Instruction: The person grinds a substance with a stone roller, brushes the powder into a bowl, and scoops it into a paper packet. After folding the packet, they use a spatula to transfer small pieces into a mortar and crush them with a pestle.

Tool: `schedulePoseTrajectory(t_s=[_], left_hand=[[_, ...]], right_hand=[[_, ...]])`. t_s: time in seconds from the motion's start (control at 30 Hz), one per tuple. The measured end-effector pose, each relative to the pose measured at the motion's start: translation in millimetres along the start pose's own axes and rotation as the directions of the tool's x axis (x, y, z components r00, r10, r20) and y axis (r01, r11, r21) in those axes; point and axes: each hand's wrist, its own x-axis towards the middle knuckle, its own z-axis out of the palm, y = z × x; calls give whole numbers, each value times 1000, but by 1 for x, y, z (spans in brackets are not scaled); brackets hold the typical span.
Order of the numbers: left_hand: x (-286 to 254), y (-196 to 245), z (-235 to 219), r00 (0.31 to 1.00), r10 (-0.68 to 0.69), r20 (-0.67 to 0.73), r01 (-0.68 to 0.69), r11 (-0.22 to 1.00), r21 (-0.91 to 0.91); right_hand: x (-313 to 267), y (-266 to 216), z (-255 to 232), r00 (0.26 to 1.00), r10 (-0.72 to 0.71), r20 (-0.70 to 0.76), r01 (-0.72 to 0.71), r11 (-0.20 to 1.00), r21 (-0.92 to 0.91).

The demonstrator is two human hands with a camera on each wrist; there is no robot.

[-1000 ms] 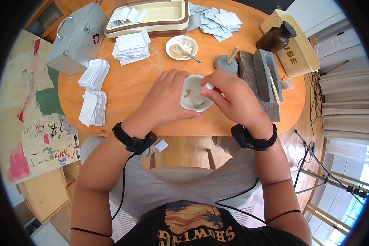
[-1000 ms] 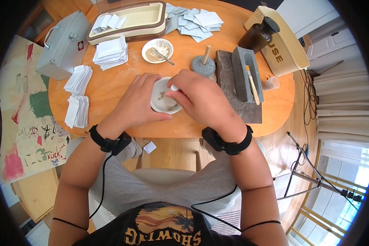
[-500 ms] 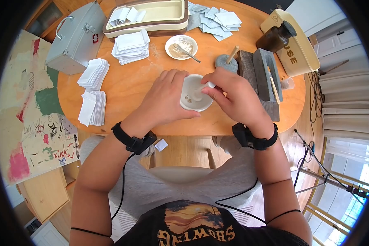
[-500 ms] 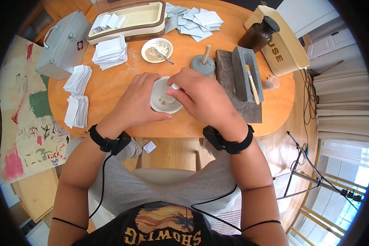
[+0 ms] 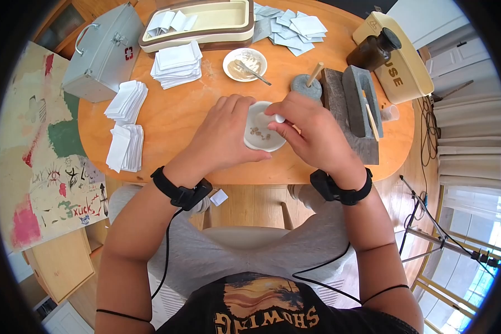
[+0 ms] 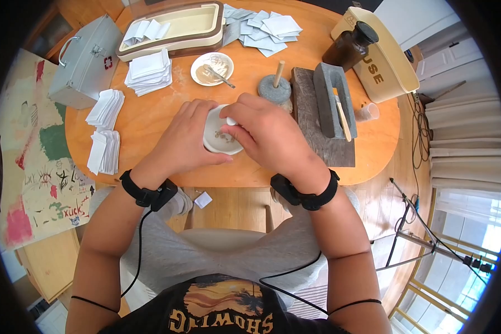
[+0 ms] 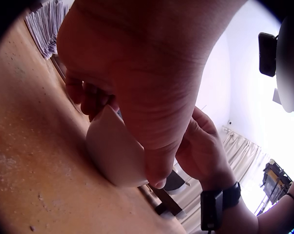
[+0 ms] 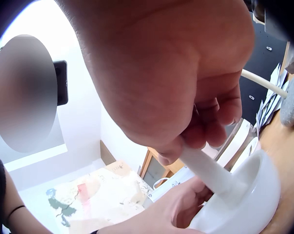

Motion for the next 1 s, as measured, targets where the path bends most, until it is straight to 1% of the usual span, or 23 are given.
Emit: schedulePoseTrajectory(t_s=[0.03, 0.07, 0.13, 0.17, 0.23, 0.37, 0.43, 0.47, 0.53, 0.57, 0.63, 0.67, 0.73, 0.77, 0.83, 0.87, 0.93, 0.97, 1.0], left_hand=[[0, 0, -1, 1000, -7, 4, 7, 1000, 0], [1, 0, -1, 1000, -6, 3, 6, 1000, 0], [0, -1, -1, 999, -23, 27, 23, 1000, -1], [0, -1, -1, 999, -24, 26, 24, 1000, -1], [0, -1, 1, 1000, -2, 3, 2, 1000, -8], [0, 2, -2, 1000, -18, 11, 18, 1000, -18], [0, 1, -2, 999, -24, 32, 24, 1000, 2], [0, 0, -1, 999, -26, 31, 26, 1000, 2], [0, -1, 0, 1000, -17, 22, 17, 1000, -2], [0, 0, 0, 1000, -16, 22, 16, 1000, -2], [0, 2, -2, 999, -27, 29, 27, 1000, -6], [0, 2, -2, 999, -27, 29, 27, 1000, -5], [0, 0, -1, 999, -29, 39, 30, 1000, -2], [0, 0, -1, 999, -31, 39, 31, 1000, -3], [0, 1, -1, 999, -35, 30, 35, 999, -4], [0, 1, 0, 999, -34, 30, 34, 999, -4], [0, -1, 0, 1000, -3, 9, 3, 1000, -7], [0, -1, 1, 1000, -3, 10, 3, 1000, -6], [0, -1, 1, 1000, -3, 9, 3, 1000, -3]], right_hand=[[0, 1, 1, 999, -32, 5, 32, 999, 34], [-1, 0, 0, 999, -32, 4, 32, 999, 34], [-2, -3, -2, 998, 51, 47, -52, 998, 22], [-1, -3, -3, 998, 50, 47, -51, 998, 23], [0, -1, -4, 1000, 21, -22, -23, 997, -77], [-2, 0, -3, 1000, -4, 24, 4, 1000, -9], [-4, 2, -5, 998, 64, -4, -64, 997, 30], [-3, 2, -5, 998, 63, -2, -63, 998, 30], [-2, 3, -4, 996, 49, -74, -52, 998, -35], [-1, 3, -3, 996, 50, -75, -52, 998, -36], [0, 4, 1, 999, -43, 4, 43, 999, 12], [-1, 2, -1, 999, -43, 3, 43, 999, 12], [-3, -4, -5, 995, 83, 57, -84, 996, 17], [-3, -3, -5, 995, 83, 58, -84, 996, 17], [-2, -2, -5, 998, 64, -19, -66, 996, -66], [-1, -1, -5, 998, 65, -20, -66, 996, -67], [-1, 1, -3, 999, -4, 38, 4, 1000, 1], [-2, 0, -4, 999, -4, 37, 4, 1000, 1], [-3, -1, -6, 998, 38, 44, -38, 999, 1]])
